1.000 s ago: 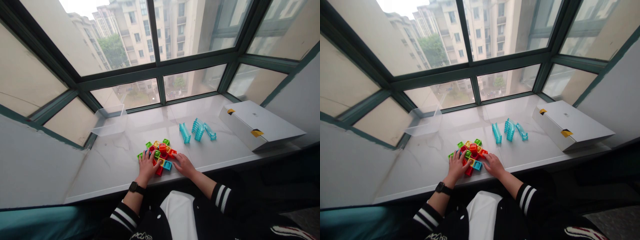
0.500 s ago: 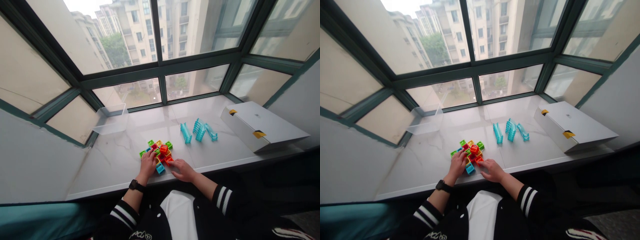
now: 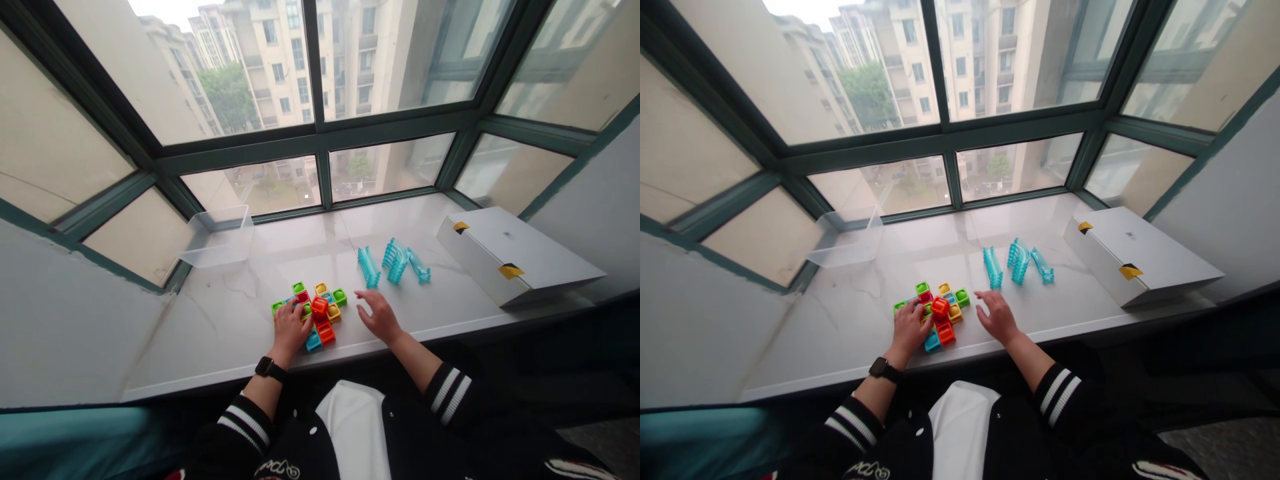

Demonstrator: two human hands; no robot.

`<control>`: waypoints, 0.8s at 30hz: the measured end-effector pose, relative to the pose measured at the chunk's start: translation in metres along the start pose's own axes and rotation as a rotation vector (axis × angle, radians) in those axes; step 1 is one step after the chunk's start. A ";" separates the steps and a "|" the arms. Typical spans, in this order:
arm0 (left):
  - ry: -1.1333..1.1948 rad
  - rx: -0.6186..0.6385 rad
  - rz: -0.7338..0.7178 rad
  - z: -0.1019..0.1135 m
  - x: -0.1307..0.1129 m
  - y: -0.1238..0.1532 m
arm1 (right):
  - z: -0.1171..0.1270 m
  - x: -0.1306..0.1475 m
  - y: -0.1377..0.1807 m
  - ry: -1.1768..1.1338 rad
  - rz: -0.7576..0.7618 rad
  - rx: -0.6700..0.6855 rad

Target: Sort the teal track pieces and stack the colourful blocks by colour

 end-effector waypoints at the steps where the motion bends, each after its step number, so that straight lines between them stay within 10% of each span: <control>1: -0.007 0.004 0.000 0.001 0.002 0.000 | 0.014 -0.010 -0.009 0.062 -0.042 -0.067; 6: -0.047 0.002 -0.001 0.005 0.012 0.001 | 0.035 -0.037 -0.048 0.286 -0.121 -0.120; 14: -0.083 0.045 -0.066 0.010 0.039 0.003 | -0.009 -0.105 -0.098 0.412 -0.507 0.091; 24: 0.101 -0.027 0.004 0.042 0.074 0.014 | -0.041 -0.123 -0.076 0.432 -0.474 0.271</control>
Point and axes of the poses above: each hand's wrist, its own y-axis away from the middle knuckle, its own z-axis out of the back of the hand, x = y × z, the point moved 9 cm from there along -y, towards the middle knuckle, and after that the axes turned 1 degree about x, right-handed, at the moved point
